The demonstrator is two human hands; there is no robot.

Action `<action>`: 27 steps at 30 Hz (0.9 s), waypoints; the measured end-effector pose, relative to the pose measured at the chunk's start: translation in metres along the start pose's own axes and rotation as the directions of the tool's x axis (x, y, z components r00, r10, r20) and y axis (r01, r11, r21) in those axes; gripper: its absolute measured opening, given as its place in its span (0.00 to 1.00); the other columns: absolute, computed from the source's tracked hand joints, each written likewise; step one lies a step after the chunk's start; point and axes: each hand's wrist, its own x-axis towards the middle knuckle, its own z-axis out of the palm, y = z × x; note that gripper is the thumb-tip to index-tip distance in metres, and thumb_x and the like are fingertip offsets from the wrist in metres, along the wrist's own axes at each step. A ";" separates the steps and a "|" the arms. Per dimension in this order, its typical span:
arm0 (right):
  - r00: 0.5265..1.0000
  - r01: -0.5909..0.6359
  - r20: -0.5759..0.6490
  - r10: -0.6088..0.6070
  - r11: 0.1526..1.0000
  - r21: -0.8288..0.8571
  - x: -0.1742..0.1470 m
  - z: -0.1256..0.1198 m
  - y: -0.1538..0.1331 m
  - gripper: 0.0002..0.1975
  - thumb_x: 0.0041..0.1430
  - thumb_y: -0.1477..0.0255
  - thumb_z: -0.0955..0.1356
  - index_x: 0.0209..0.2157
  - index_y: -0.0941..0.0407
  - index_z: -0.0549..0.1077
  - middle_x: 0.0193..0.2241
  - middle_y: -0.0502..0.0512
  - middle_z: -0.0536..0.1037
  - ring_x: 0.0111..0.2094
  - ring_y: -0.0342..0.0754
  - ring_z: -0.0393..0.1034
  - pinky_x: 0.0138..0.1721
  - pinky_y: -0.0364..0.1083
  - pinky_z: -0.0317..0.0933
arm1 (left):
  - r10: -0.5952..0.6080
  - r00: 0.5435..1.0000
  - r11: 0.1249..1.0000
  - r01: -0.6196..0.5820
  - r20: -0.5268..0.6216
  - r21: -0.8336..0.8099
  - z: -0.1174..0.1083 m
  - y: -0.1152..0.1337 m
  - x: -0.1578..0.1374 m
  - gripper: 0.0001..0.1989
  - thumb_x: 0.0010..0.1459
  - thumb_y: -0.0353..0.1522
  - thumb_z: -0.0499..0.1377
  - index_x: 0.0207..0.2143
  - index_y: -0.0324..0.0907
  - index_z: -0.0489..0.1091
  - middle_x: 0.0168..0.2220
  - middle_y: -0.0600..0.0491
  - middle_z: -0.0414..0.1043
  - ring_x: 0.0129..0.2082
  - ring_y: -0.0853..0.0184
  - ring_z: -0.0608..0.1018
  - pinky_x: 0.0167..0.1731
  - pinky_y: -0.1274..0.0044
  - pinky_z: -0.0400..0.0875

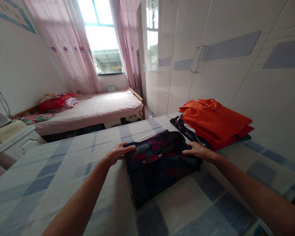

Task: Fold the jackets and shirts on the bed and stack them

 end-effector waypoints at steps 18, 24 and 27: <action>0.899 0.410 0.151 -0.411 0.911 0.040 0.078 0.016 -0.163 0.12 0.37 0.74 0.74 0.30 0.58 0.76 0.27 0.51 0.78 0.27 0.45 0.71 0.33 0.44 0.66 | -0.027 0.999 0.993 0.021 -0.047 -0.119 0.005 -0.063 -0.194 0.17 0.51 0.41 0.60 0.41 0.42 0.71 0.33 0.52 0.75 0.30 0.64 0.76 0.28 0.77 0.70; 0.828 0.505 -0.147 -0.541 0.833 -0.225 0.064 0.084 -0.138 0.20 0.54 0.63 0.66 0.46 0.58 0.71 0.47 0.60 0.73 0.41 0.47 0.70 0.44 0.45 0.61 | 0.006 0.983 0.927 0.063 -0.182 0.370 -0.033 -0.078 -0.211 0.20 0.53 0.46 0.57 0.40 0.41 0.72 0.29 0.51 0.75 0.29 0.62 0.76 0.29 0.75 0.70; 0.892 0.314 -0.250 -0.376 0.915 -0.254 0.045 0.083 -0.109 0.19 0.58 0.62 0.62 0.45 0.59 0.71 0.43 0.61 0.75 0.38 0.47 0.71 0.42 0.44 0.61 | 0.054 0.968 0.935 0.037 -0.244 0.354 -0.036 -0.072 -0.196 0.26 0.52 0.47 0.56 0.48 0.40 0.68 0.36 0.48 0.74 0.31 0.61 0.77 0.30 0.74 0.71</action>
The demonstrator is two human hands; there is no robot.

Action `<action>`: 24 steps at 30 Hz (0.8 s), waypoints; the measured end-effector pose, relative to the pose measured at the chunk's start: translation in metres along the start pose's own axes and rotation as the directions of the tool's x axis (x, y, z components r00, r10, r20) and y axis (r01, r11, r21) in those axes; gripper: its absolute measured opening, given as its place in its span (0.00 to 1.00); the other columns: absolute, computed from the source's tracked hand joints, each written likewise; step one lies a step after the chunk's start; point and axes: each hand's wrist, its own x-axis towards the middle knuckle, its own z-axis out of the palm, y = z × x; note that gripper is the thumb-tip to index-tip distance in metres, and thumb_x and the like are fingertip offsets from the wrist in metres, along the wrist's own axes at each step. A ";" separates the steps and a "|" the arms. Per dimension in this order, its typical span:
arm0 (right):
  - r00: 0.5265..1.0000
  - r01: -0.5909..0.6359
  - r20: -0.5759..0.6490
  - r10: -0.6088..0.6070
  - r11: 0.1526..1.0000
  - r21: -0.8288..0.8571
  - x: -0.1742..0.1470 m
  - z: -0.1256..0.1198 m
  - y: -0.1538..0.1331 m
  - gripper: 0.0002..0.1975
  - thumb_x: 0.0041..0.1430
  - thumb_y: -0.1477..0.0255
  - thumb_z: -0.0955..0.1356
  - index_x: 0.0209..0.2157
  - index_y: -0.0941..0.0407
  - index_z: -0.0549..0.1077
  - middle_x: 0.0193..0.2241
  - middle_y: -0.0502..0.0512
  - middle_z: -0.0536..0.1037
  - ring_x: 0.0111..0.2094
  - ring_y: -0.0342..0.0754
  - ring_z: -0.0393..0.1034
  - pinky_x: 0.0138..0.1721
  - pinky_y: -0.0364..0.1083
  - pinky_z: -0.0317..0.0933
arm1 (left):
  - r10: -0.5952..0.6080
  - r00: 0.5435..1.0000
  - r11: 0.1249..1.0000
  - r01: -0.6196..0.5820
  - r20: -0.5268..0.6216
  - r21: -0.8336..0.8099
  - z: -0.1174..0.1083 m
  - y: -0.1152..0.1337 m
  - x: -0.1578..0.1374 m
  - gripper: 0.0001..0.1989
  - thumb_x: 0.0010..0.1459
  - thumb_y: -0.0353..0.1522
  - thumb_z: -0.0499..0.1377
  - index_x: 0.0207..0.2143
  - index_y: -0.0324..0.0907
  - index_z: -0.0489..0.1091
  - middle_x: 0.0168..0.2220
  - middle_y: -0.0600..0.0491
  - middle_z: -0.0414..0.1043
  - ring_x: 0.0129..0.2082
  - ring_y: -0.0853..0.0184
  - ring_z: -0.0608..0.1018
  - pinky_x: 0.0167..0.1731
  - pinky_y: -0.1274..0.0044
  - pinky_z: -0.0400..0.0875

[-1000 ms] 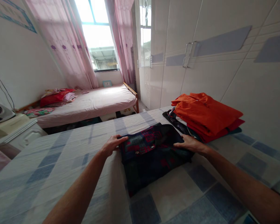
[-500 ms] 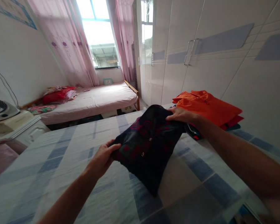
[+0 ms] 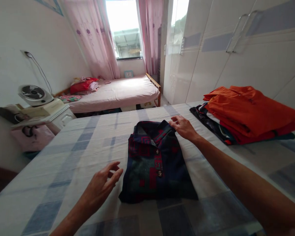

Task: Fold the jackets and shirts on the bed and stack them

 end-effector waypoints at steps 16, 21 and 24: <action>0.991 -0.106 -0.055 0.121 0.967 0.234 -0.012 0.017 0.028 0.13 0.50 0.73 0.60 0.37 0.57 0.72 0.32 0.53 0.75 0.32 0.46 0.69 0.38 0.46 0.63 | 0.543 0.840 0.573 -0.364 -0.006 0.734 0.037 -0.010 0.037 0.20 0.59 0.29 0.46 0.51 0.39 0.68 0.58 0.45 0.63 0.58 0.59 0.64 0.57 0.64 0.61; 0.979 0.163 -0.134 -0.155 0.985 0.053 -0.061 0.007 -0.002 0.18 0.57 0.70 0.60 0.49 0.54 0.67 0.49 0.60 0.70 0.48 0.52 0.66 0.49 0.52 0.60 | 0.647 0.756 0.512 -0.522 0.093 0.683 0.038 -0.009 0.001 0.28 0.61 0.40 0.48 0.62 0.40 0.53 0.64 0.46 0.50 0.64 0.58 0.53 0.59 0.64 0.57; 0.932 0.347 0.117 -0.344 0.938 -0.006 -0.106 0.011 -0.017 0.23 0.59 0.65 0.62 0.56 0.51 0.62 0.58 0.56 0.64 0.59 0.54 0.54 0.58 0.56 0.50 | 0.653 0.726 0.428 -0.590 0.218 0.685 0.050 -0.028 -0.013 0.38 0.58 0.46 0.51 0.64 0.36 0.45 0.64 0.42 0.48 0.63 0.56 0.54 0.58 0.63 0.57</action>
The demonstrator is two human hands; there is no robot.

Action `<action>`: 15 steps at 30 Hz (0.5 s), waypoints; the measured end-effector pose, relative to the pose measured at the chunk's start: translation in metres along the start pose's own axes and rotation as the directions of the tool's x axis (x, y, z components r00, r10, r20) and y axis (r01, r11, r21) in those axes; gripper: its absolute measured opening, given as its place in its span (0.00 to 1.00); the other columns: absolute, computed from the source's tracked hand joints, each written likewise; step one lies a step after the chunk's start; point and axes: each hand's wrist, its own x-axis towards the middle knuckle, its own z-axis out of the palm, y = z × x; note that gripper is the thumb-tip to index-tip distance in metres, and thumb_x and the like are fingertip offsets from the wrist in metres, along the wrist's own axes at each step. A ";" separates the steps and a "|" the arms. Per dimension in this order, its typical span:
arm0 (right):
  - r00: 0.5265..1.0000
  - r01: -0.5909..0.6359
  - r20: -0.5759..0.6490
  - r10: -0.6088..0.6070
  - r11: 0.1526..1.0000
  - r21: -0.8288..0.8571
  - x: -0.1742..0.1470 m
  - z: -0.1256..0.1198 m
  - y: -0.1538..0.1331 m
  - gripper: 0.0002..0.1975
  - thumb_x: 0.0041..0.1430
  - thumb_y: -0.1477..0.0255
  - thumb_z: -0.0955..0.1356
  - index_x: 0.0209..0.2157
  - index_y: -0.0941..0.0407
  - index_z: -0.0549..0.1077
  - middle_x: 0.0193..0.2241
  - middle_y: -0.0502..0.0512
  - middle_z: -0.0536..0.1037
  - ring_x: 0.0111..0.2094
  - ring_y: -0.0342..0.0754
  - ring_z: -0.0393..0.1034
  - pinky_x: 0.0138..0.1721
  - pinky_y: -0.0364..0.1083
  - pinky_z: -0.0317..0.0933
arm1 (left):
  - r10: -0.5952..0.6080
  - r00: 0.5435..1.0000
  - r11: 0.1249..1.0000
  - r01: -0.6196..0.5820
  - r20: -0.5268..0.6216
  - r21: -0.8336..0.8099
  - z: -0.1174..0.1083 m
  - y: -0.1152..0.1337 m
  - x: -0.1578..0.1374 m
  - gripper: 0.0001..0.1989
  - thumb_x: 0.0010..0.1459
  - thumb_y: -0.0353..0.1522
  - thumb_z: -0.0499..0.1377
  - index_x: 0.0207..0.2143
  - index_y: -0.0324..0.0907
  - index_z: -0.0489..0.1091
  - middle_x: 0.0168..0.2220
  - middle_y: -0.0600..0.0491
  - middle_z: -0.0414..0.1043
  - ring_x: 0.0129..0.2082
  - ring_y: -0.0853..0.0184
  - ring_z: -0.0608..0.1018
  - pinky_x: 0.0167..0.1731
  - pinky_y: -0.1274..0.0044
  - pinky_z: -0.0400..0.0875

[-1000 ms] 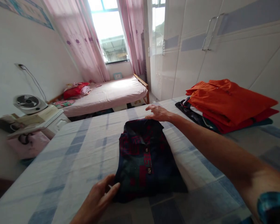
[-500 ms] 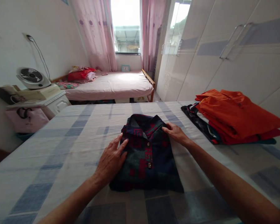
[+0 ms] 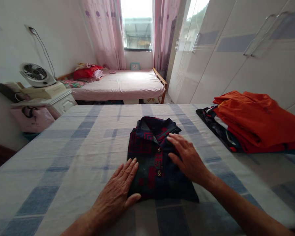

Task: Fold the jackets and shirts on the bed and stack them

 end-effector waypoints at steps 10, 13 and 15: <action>0.966 -0.257 -0.008 0.260 0.959 0.115 0.040 -0.026 0.004 0.16 0.60 0.64 0.60 0.44 0.54 0.73 0.35 0.55 0.79 0.37 0.49 0.73 0.42 0.47 0.62 | -0.240 0.971 0.949 0.239 0.024 -0.204 -0.053 -0.009 0.065 0.19 0.62 0.39 0.47 0.49 0.42 0.70 0.53 0.47 0.69 0.53 0.60 0.70 0.52 0.69 0.64; 0.932 -0.356 -0.026 0.362 0.925 0.130 0.087 -0.028 0.013 0.18 0.58 0.62 0.61 0.46 0.56 0.72 0.26 0.54 0.78 0.29 0.48 0.73 0.36 0.45 0.63 | -0.273 0.956 0.920 0.225 -0.112 -0.321 -0.061 -0.018 0.124 0.17 0.60 0.35 0.49 0.46 0.41 0.71 0.52 0.49 0.70 0.50 0.62 0.72 0.52 0.73 0.63; 0.889 -0.456 0.077 0.452 0.888 0.057 0.113 -0.019 0.020 0.21 0.58 0.59 0.61 0.46 0.57 0.71 0.23 0.55 0.77 0.27 0.48 0.73 0.34 0.44 0.62 | -0.279 0.954 0.900 0.220 -0.109 -0.376 -0.051 -0.022 0.163 0.16 0.59 0.32 0.49 0.45 0.41 0.72 0.48 0.49 0.72 0.47 0.64 0.74 0.50 0.76 0.64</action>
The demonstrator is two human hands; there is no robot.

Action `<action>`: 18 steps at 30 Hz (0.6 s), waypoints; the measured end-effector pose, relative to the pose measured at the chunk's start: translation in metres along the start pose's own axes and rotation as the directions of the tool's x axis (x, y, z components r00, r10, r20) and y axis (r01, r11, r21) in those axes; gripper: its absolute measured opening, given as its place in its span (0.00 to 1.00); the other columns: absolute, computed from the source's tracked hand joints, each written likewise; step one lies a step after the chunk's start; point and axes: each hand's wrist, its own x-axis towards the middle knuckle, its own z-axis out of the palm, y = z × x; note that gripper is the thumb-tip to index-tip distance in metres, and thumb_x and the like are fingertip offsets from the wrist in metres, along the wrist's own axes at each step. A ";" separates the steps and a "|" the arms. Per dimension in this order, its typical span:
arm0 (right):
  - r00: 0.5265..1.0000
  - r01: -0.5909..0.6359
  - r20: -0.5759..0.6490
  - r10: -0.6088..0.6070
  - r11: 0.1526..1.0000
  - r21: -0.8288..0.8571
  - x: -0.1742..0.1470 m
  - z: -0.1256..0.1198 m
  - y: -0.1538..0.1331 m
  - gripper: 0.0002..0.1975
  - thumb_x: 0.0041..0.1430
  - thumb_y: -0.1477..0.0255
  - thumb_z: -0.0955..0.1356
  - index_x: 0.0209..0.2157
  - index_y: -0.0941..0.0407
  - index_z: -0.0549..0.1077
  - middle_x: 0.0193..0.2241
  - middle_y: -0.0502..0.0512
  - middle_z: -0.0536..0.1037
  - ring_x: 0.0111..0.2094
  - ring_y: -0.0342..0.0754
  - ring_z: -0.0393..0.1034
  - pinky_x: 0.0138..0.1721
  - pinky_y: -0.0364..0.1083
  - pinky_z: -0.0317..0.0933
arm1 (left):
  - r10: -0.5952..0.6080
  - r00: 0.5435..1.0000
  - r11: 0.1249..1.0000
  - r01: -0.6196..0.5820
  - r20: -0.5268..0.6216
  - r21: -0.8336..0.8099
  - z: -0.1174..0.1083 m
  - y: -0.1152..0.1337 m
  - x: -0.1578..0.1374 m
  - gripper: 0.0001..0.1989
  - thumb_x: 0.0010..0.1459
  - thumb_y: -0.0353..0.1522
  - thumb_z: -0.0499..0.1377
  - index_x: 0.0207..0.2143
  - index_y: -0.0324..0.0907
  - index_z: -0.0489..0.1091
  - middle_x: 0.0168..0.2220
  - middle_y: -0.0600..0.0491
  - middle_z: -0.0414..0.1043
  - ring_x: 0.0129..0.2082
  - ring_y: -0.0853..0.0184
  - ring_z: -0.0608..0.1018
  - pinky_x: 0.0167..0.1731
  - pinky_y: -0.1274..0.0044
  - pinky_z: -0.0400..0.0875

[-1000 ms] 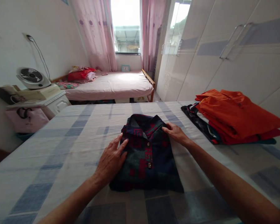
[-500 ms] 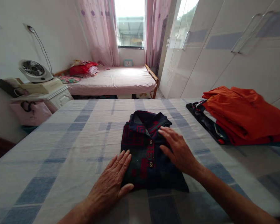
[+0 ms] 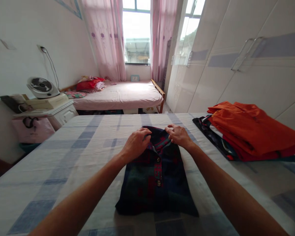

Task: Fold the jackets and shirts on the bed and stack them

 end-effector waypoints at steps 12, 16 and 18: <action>0.972 -0.232 -0.078 0.221 0.953 -0.193 0.021 0.040 0.023 0.26 0.60 0.56 0.58 0.49 0.61 0.67 0.39 0.67 0.78 0.43 0.54 0.72 0.40 0.46 0.61 | -0.049 0.990 0.997 0.055 -0.132 0.044 0.086 -0.028 0.028 0.08 0.55 0.32 0.55 0.37 0.41 0.72 0.37 0.49 0.71 0.40 0.61 0.73 0.41 0.71 0.67; 0.967 -0.255 -0.016 0.255 0.967 -0.005 0.030 0.043 0.036 0.28 0.59 0.51 0.55 0.43 0.59 0.69 0.26 0.60 0.78 0.28 0.48 0.74 0.31 0.43 0.62 | 0.043 0.989 0.999 -0.039 -0.141 0.030 0.085 -0.025 0.026 0.03 0.56 0.29 0.55 0.31 0.43 0.69 0.33 0.53 0.70 0.38 0.64 0.71 0.39 0.73 0.67; 0.965 -0.262 0.046 0.259 0.962 0.076 0.033 0.042 0.040 0.30 0.58 0.48 0.54 0.41 0.59 0.70 0.21 0.55 0.76 0.20 0.45 0.72 0.27 0.42 0.62 | 0.148 0.980 0.989 -0.146 -0.132 0.023 0.086 -0.021 0.026 0.03 0.57 0.29 0.55 0.32 0.43 0.69 0.35 0.53 0.70 0.38 0.66 0.71 0.40 0.73 0.66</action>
